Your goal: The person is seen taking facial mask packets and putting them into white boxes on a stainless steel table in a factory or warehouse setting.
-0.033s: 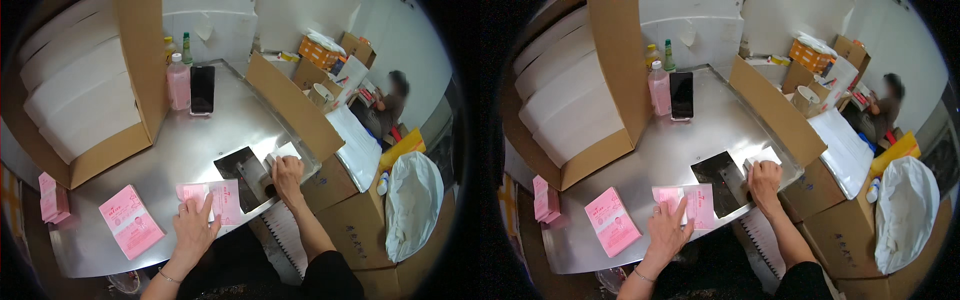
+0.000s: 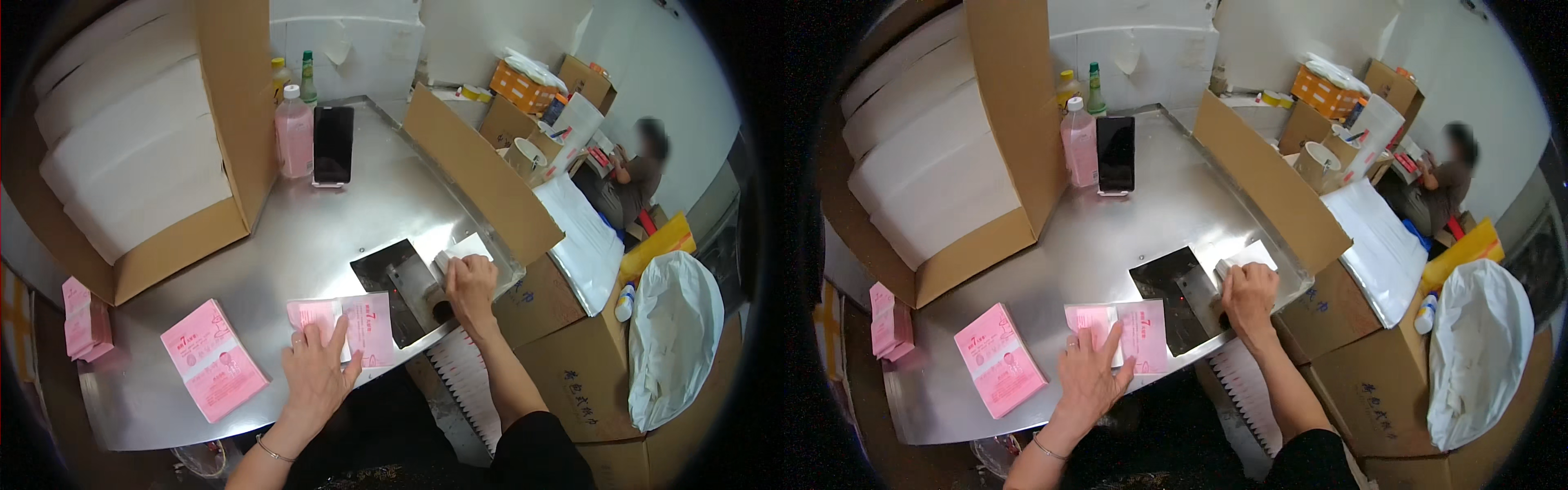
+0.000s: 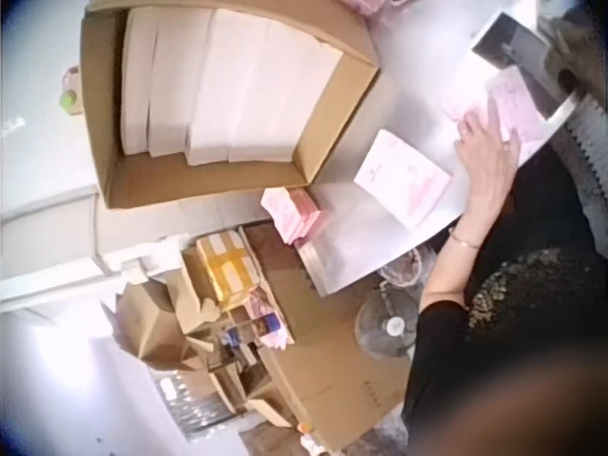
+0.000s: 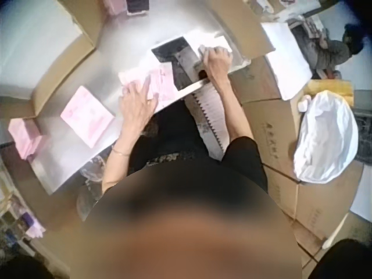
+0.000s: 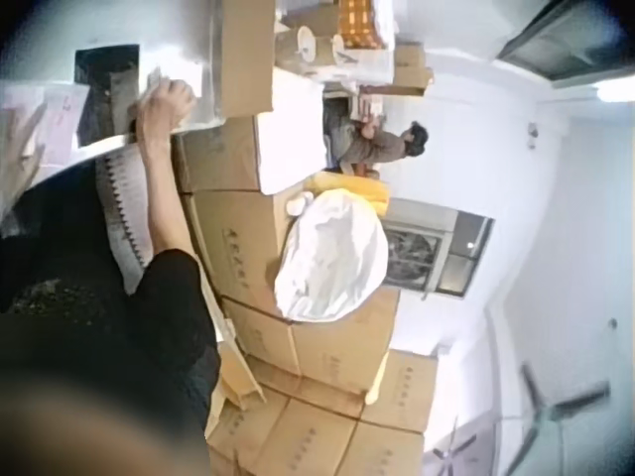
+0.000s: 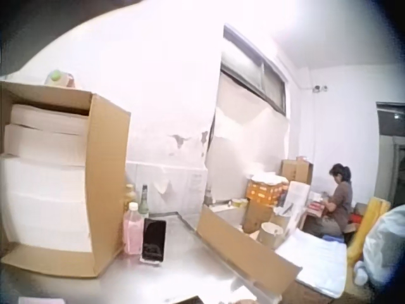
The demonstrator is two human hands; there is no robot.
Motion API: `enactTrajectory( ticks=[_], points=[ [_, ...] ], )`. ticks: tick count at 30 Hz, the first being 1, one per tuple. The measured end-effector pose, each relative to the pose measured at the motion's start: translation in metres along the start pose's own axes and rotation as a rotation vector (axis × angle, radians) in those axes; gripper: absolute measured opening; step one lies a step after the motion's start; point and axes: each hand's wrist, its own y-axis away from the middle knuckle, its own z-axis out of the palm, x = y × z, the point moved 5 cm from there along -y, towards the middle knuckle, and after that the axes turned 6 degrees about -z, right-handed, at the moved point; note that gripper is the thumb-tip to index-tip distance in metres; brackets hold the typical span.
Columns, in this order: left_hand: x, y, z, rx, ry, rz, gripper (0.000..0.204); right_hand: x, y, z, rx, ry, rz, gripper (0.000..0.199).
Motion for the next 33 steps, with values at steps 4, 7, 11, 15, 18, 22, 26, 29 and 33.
enactTrajectory(
  ticks=[4, 7, 11, 15, 18, 22, 26, 29, 33],
  points=[
    [-0.003, -0.01, -0.013, 0.064, -0.134, 0.092, 0.049, 0.012, -0.003, 0.001, -0.093, -0.117, 0.123, 0.01],
    [-0.005, -0.007, -0.017, 0.157, -0.042, 0.134, 0.045, 0.015, 0.0, -0.005, 0.003, -0.189, 0.078, 0.013],
    [0.005, 0.008, 0.001, -0.009, -0.001, 0.214, 0.048, -0.008, -0.004, -0.021, 0.144, -0.293, -0.026, 0.029],
    [-0.009, 0.006, -0.008, -0.034, 0.246, 0.204, 0.057, -0.135, 0.033, -0.051, -0.238, -0.629, -0.553, 0.029],
    [-0.026, 0.004, -0.012, 0.025, 0.175, 0.096, 0.071, -0.177, 0.052, -0.077, 0.002, -0.733, -0.742, 0.028],
    [0.006, 0.01, -0.025, 0.008, 0.34, 0.181, 0.078, -0.17, 0.005, 0.013, -0.506, -0.419, -0.505, 0.025],
    [-0.017, 0.019, -0.035, -0.124, 0.209, 0.122, 0.078, -0.127, 0.006, 0.056, -0.374, -0.457, -0.331, 0.024],
    [-0.028, 0.044, -0.037, -0.146, 0.295, 0.224, 0.048, -0.09, -0.009, 0.051, -0.591, -0.573, -0.006, 0.018],
    [-0.065, 0.046, -0.067, 0.155, 0.274, 0.104, 0.035, -0.073, 0.003, 0.021, -0.552, -0.361, -0.124, 0.008]
  ],
)
